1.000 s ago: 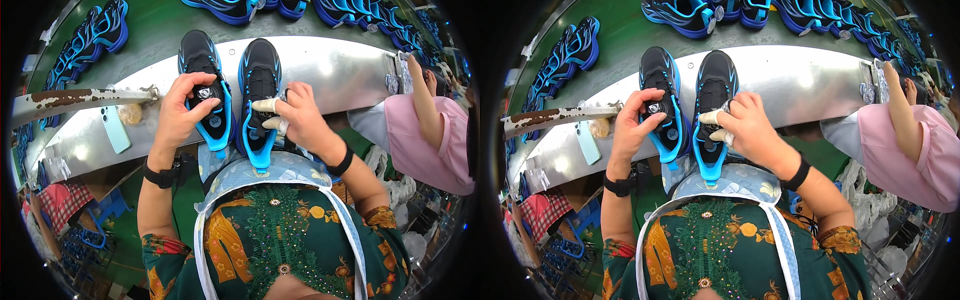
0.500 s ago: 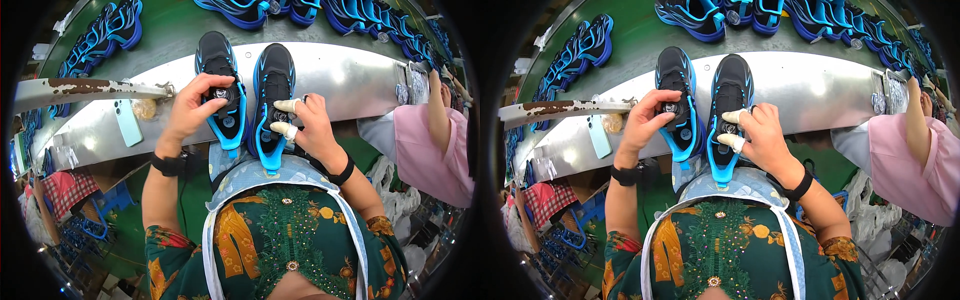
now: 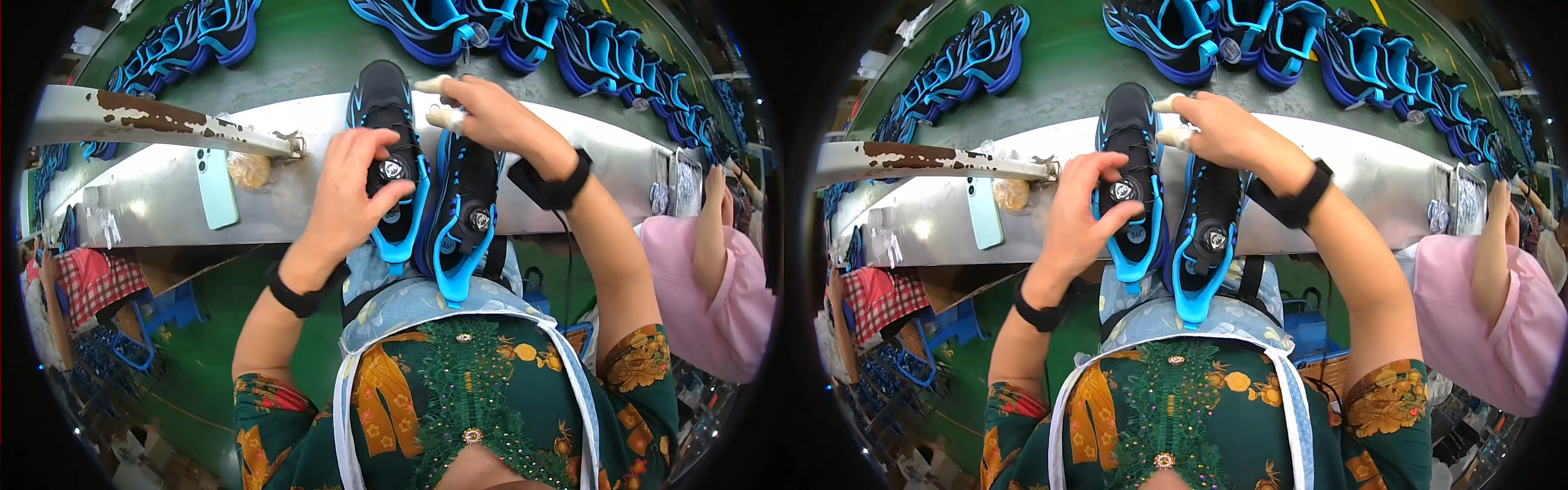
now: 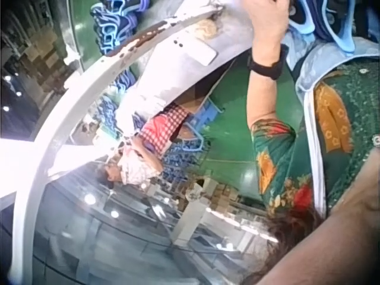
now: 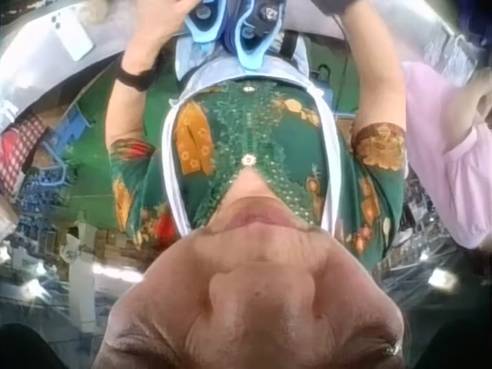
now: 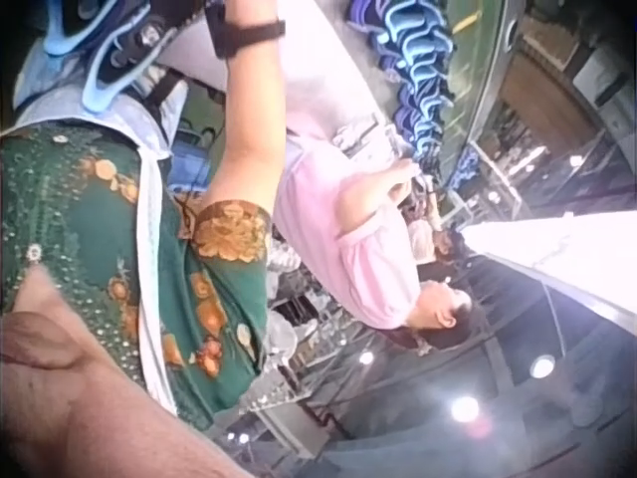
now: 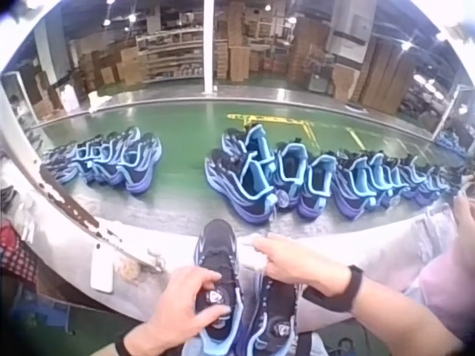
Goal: Inspecting and cleaning finished shoes on a production line.
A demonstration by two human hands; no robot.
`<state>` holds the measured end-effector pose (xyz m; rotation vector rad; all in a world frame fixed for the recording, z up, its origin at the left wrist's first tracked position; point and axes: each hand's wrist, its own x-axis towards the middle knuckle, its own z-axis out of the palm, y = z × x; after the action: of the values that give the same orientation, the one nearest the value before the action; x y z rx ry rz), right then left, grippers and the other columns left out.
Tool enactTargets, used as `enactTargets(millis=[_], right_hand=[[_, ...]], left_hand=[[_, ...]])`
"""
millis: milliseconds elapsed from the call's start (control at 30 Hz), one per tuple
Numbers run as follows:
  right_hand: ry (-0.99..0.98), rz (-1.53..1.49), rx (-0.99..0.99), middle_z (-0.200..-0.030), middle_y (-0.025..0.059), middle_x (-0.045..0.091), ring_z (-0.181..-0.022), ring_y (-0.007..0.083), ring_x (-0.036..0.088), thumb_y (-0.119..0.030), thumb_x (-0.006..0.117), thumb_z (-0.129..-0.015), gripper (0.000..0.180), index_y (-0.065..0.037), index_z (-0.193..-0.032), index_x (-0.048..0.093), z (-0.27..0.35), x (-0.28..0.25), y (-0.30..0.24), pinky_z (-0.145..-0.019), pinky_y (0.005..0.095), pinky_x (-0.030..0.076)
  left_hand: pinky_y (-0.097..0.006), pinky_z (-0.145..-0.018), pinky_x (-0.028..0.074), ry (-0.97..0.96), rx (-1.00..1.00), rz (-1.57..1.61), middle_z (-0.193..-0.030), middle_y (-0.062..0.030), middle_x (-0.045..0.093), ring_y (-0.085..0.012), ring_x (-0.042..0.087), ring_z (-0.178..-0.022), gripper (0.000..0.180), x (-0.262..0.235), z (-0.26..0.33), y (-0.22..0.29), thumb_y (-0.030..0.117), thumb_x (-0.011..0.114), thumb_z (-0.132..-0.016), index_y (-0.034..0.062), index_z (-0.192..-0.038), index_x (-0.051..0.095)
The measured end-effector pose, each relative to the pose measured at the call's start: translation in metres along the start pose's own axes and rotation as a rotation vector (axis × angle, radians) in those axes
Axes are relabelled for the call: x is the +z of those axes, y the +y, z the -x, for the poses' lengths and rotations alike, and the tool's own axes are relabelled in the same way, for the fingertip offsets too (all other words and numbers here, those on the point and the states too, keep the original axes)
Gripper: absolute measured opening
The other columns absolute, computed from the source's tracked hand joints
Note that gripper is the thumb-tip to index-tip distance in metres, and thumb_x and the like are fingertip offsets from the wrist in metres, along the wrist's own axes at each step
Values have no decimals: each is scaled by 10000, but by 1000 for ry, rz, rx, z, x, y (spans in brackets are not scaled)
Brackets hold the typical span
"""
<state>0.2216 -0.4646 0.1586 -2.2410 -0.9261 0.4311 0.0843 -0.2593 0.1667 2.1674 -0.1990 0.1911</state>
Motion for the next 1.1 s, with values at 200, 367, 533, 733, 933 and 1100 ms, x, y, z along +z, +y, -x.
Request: enactTargets(millis=[200, 367, 533, 733, 933, 1100], right_hand=[[-218, 97, -28, -1024, 252, 644, -966, 404, 618, -321, 642, -926, 544, -62, -1375, 475, -41, 16, 6, -813, 435, 482], [-275, 16, 75, -1095, 288, 645, -1064, 443, 599, -368, 615, -930, 603, -13, -1383, 437, -36, 19, -3, -898, 476, 473], [-268, -8, 74, -1099, 295, 643, -1066, 462, 595, -375, 588, -948, 593, -49, -1410, 410, -34, 19, 3, -883, 488, 477], [-242, -19, 68, -1047, 293, 655, -1029, 466, 607, -374, 595, -945, 594, -44, -1405, 413, -32, 22, 4, -862, 491, 482], [-271, -11, 57, -1026, 297, 657, -1008, 462, 615, -372, 596, -945, 597, -39, -1404, 408, -35, 20, 5, -841, 494, 483], [-232, -6, 62, -962, 289, 660, -911, 451, 630, -335, 591, -961, 563, -81, -1426, 401, -31, 24, 3, -788, 462, 483]], left_hand=[[-326, -905, 456, -290, 126, 182, -1026, -104, 607, -208, 589, -1013, 444, -14, -4, -24, 26, 670, -774, 35, -1215, 620], [-328, -975, 448, -134, -98, 93, -1223, -126, 601, -229, 583, -1116, 453, 0, 4, -8, -14, 645, -781, 24, -1231, 609], [-351, -980, 447, -458, 21, 315, -1244, -129, 586, -251, 590, -1099, 480, -23, -11, -26, 25, 672, -769, 25, -1244, 610], [-326, -941, 457, -182, -112, 161, -1076, -99, 615, -219, 611, -1016, 476, -5, -2, -9, 73, 705, -758, 35, -1226, 628], [-389, -1027, 417, -411, 49, 266, -1178, -116, 602, -280, 551, -1185, 512, -24, -14, -24, 62, 701, -768, 21, -1266, 591], [-432, -1042, 392, -92, -42, -68, -1191, -122, 592, -317, 483, -1281, 535, -9, 5, -16, 160, 803, -694, 34, -1177, 609]])
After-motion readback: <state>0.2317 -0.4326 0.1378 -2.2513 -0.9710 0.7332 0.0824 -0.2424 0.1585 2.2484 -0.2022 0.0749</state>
